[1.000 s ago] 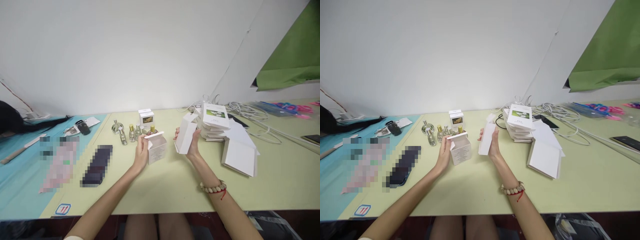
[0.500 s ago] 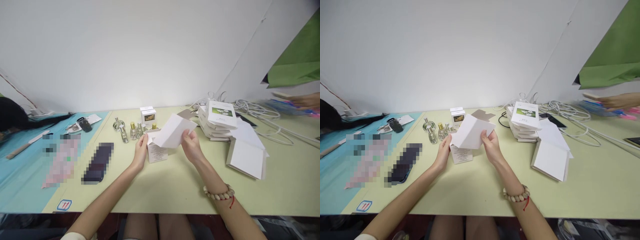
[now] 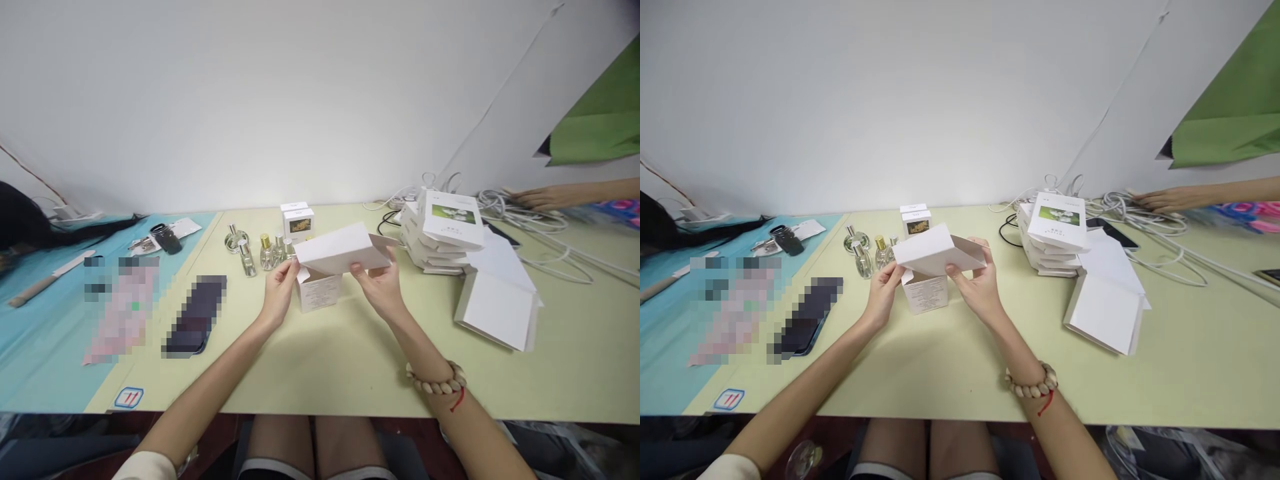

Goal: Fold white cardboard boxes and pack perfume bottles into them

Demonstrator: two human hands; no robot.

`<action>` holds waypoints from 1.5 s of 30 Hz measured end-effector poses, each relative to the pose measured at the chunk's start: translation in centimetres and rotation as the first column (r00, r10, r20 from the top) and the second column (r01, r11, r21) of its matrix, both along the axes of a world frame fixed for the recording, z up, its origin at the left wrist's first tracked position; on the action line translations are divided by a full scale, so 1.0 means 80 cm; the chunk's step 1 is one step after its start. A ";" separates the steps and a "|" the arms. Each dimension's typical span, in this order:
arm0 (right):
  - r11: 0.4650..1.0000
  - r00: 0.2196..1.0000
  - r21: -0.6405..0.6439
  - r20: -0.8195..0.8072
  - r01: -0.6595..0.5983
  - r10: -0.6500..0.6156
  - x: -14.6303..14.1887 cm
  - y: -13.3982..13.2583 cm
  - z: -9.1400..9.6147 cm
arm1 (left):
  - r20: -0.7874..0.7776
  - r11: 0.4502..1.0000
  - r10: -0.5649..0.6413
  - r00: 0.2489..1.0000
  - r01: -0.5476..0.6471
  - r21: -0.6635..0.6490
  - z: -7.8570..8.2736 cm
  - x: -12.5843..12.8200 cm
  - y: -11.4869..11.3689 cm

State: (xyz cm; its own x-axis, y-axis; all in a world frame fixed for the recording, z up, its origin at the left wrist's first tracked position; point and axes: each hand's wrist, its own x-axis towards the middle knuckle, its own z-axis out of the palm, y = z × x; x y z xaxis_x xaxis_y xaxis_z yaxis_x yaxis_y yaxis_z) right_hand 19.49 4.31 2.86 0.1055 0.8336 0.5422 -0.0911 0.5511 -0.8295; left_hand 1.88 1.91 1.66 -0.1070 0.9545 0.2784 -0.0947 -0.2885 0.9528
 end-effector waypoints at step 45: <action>0.965 0.902 0.262 0.410 0.028 -0.137 0.024 -0.004 0.013 | -0.294 0.972 -0.041 0.955 0.106 0.210 -0.018 0.003 -0.007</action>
State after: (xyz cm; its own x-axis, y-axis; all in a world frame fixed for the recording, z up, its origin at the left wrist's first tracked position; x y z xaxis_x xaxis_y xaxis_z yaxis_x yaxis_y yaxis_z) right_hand 21.37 4.03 3.92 -0.1158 0.6677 0.7354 0.2913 0.7306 -0.6175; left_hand 2.12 1.36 0.20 0.0762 0.8675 0.4916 0.1430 -0.4975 0.8556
